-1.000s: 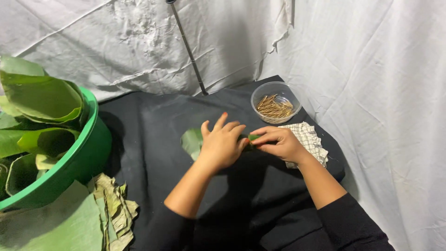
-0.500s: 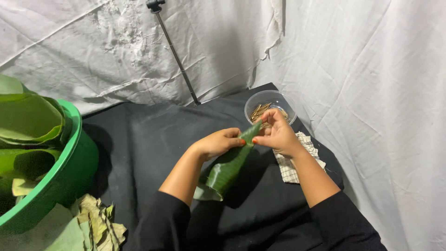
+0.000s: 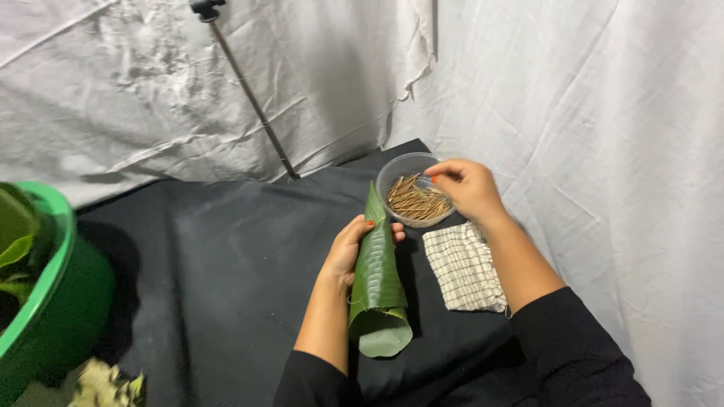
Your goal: Folding banana leaves into cones and securing them with toothpicks
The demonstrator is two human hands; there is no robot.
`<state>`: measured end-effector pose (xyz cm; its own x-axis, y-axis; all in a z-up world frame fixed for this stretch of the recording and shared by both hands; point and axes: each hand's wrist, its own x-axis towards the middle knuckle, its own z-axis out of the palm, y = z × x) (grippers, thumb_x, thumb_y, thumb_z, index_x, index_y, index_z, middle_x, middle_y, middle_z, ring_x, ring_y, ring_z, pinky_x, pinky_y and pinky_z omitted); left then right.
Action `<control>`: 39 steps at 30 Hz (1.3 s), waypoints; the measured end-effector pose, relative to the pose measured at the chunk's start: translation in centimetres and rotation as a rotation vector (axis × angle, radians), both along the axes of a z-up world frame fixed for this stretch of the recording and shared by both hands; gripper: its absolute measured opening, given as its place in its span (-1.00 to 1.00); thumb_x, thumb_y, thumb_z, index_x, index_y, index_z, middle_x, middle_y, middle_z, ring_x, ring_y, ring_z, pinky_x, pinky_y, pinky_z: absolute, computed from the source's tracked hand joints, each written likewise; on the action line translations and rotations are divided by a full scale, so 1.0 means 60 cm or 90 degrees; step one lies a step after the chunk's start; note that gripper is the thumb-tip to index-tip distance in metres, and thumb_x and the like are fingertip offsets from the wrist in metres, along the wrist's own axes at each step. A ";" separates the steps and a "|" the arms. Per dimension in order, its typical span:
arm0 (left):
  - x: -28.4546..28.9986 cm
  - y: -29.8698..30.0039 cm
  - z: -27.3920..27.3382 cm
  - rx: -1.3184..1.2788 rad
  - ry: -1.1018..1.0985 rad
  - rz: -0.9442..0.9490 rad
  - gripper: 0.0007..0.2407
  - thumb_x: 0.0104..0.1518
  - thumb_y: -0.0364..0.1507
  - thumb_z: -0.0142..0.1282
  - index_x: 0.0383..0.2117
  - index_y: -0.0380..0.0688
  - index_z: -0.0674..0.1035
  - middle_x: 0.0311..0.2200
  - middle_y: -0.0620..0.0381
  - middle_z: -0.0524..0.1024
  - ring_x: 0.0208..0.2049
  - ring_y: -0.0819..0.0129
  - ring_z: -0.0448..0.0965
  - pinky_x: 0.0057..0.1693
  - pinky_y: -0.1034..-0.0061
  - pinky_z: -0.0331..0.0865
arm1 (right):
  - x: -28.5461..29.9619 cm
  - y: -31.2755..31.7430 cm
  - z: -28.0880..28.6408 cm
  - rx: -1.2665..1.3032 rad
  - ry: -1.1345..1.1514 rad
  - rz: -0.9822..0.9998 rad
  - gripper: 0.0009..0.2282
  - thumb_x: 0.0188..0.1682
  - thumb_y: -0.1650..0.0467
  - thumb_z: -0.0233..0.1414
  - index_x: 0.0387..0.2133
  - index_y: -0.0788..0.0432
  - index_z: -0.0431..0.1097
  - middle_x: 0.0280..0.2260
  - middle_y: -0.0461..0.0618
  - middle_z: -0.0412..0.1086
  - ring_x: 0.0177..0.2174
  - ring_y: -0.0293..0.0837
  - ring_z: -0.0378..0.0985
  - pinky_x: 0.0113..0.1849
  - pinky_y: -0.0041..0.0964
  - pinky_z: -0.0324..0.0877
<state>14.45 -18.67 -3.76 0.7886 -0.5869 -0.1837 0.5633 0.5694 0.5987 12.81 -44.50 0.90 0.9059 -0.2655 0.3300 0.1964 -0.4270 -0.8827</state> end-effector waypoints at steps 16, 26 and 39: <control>-0.009 -0.015 -0.025 0.054 -0.009 0.046 -0.90 0.17 -0.52 -0.01 -0.23 -0.21 0.43 -0.31 -0.38 0.62 -0.30 -0.01 0.72 -0.16 0.16 0.64 | 0.150 0.012 -0.101 -0.614 0.404 -0.058 -0.83 -0.18 0.32 0.16 -0.38 0.08 0.64 -0.44 0.22 0.55 -0.30 0.25 0.68 -0.30 0.18 0.57; -0.009 -0.006 -0.016 0.072 -0.032 0.110 -0.85 0.17 -0.53 0.02 -0.17 -0.24 0.45 -0.27 -0.31 0.64 -0.30 0.07 0.73 -0.18 0.27 0.64 | 0.072 0.061 0.012 -0.619 0.326 0.052 -0.76 0.07 0.38 -0.11 -0.14 0.23 0.47 -0.28 0.30 0.52 -0.15 0.32 0.60 -0.09 0.19 0.48; -0.013 -0.004 0.002 0.178 -0.078 0.198 -0.80 0.13 -0.54 0.07 -0.13 -0.32 0.52 -0.42 -0.16 0.62 -0.47 0.25 0.69 -0.39 0.47 0.61 | -0.002 0.130 -0.023 -0.324 -0.261 0.145 -0.90 0.07 0.44 0.02 -0.30 0.06 0.51 -0.40 -0.03 0.42 -0.30 0.06 0.55 -0.21 -0.12 0.46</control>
